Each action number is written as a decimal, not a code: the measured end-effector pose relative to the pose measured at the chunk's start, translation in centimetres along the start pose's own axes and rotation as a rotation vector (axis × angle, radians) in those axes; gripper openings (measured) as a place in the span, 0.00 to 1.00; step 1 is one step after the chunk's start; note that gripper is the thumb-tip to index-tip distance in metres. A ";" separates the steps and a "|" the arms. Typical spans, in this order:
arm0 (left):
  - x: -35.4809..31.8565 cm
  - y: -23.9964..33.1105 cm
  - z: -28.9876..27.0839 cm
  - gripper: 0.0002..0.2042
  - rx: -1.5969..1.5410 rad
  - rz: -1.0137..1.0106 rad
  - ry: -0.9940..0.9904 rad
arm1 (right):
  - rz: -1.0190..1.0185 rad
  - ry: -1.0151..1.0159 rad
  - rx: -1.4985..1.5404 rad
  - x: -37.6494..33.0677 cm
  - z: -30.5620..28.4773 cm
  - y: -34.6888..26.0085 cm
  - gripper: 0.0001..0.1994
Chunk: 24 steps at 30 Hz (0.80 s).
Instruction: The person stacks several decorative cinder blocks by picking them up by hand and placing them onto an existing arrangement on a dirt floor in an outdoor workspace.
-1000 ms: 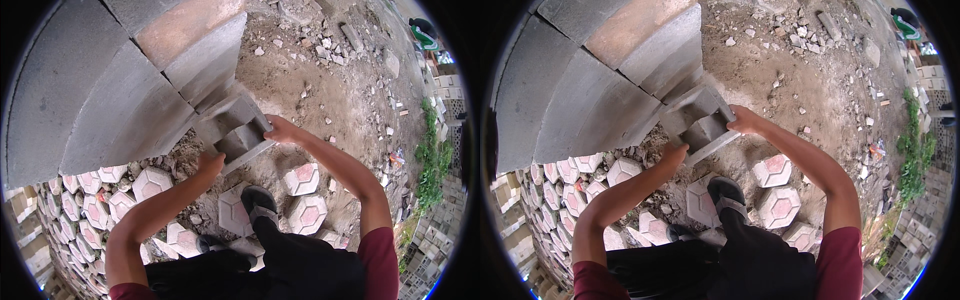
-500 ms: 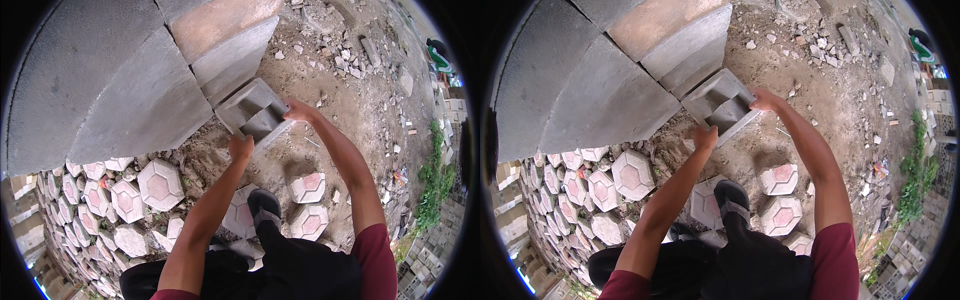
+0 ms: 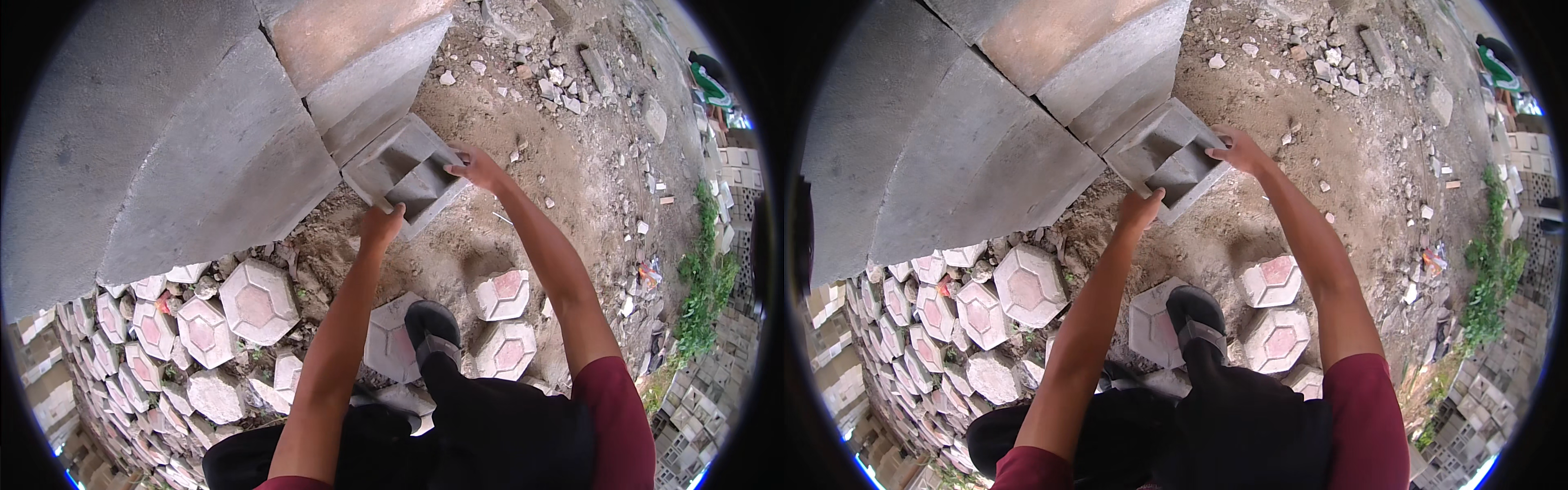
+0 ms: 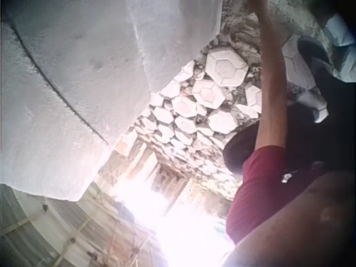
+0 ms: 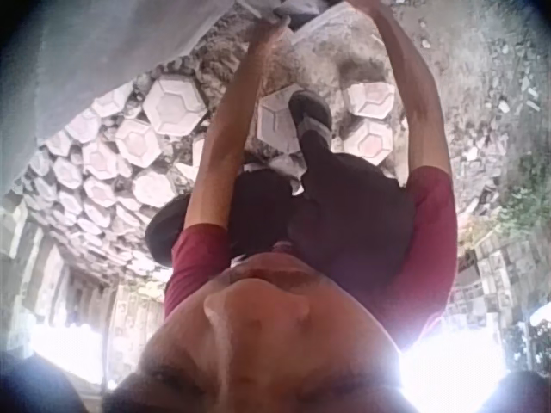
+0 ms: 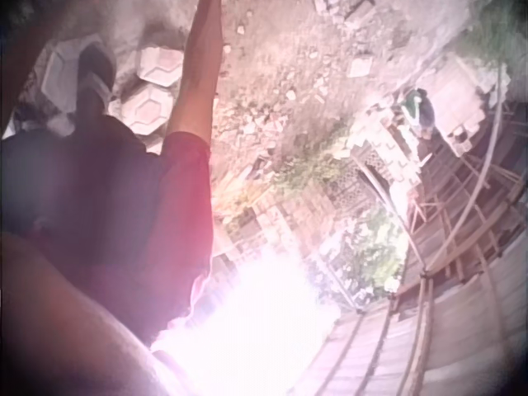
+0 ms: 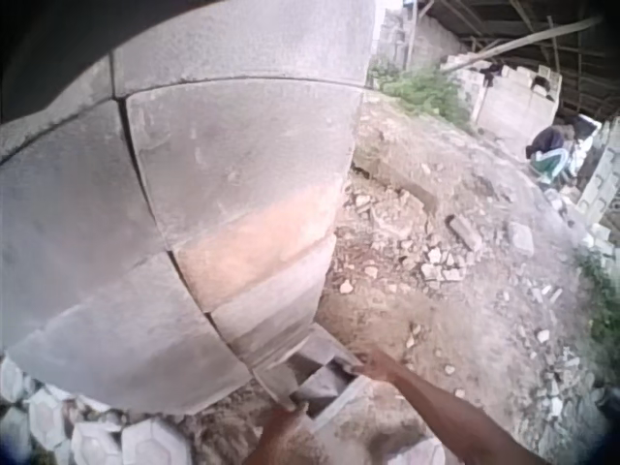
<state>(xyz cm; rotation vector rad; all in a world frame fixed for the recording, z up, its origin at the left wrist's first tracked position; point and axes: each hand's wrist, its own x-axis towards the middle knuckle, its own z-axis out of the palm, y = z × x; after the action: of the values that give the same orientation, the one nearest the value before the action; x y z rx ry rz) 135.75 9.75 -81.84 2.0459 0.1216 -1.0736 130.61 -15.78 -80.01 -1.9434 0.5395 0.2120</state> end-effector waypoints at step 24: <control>2.5 -3.2 -1.3 0.45 -0.109 0.282 0.183 | 0.193 0.218 1.025 -4.3 8.1 0.8 0.30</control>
<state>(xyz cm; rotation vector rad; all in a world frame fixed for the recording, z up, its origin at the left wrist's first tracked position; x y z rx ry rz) 136.85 12.08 -85.19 1.9884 -0.0156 -0.6918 127.22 -7.64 -82.48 -0.9177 0.7826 -0.1487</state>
